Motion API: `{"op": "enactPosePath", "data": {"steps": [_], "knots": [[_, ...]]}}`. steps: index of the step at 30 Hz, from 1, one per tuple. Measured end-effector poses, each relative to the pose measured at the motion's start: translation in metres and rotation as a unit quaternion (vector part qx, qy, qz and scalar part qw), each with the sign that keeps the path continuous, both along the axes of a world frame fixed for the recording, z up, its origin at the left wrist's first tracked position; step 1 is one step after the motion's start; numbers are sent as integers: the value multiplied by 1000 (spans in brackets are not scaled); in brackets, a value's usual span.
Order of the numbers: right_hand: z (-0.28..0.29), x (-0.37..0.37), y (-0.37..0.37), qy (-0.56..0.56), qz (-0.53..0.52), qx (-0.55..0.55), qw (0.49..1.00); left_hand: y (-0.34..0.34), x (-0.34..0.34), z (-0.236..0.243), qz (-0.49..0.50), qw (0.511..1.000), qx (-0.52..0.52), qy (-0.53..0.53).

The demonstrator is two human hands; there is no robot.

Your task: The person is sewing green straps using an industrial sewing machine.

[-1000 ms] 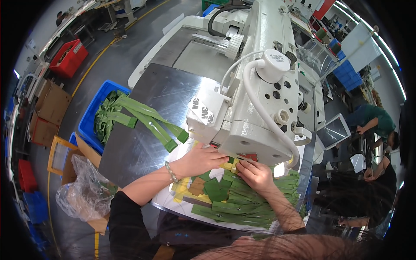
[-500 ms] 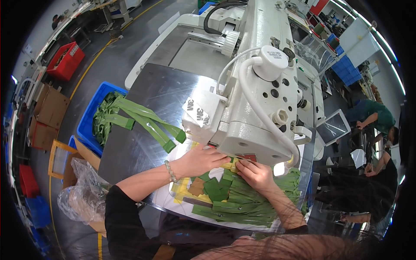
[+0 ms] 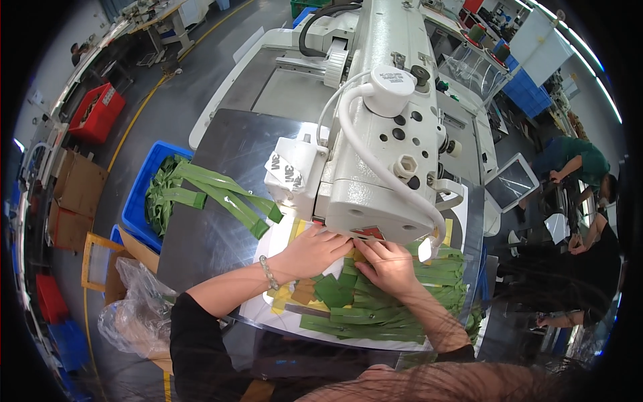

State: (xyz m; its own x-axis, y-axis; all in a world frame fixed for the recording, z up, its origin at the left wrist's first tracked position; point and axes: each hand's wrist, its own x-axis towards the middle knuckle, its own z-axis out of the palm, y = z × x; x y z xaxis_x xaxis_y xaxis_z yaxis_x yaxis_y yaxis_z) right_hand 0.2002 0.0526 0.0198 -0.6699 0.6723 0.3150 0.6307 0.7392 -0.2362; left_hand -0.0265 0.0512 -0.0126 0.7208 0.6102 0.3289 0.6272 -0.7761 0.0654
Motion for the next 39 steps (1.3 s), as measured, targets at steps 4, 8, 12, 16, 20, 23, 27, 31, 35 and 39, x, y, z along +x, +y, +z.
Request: {"op": "enactPosePath", "data": {"steps": [4, 8, 12, 16, 20, 23, 27, 31, 35, 39], "knots": [[-9, -8, -6, -15, -55, 23, 998, 2, 2, 9, -3, 1000, -16, -14], [-6, -17, -11, -18, -81, 21, 996, 3, 1, 12, -16, 999, -19, -46], [-14, -18, -15, -15, -95, 50, 994, 1, 1, 3, -12, 995, -16, -98], [-19, -19, -17, -7, -98, 64, 993, -5, -1, 0, 21, 990, -42, -131], [-19, -19, -19, -6, -100, 58, 993, -10, 2, 0, 55, 991, -17, -120], [-19, -18, -18, -3, -104, 57, 993, -14, 8, -1, 88, 990, -18, -106], [-13, -20, -17, 2, -103, 65, 993, -15, 11, -5, 91, 992, 15, -82], [-15, -20, -13, 12, -106, 50, 993, -18, 15, -4, 119, 992, -3, -44], [-16, -18, -14, 6, -102, 57, 993, -17, 17, -4, 123, 992, 3, -36], [-15, -19, -12, 3, -99, 55, 994, -17, 18, 0, 122, 991, 9, -44]]}}
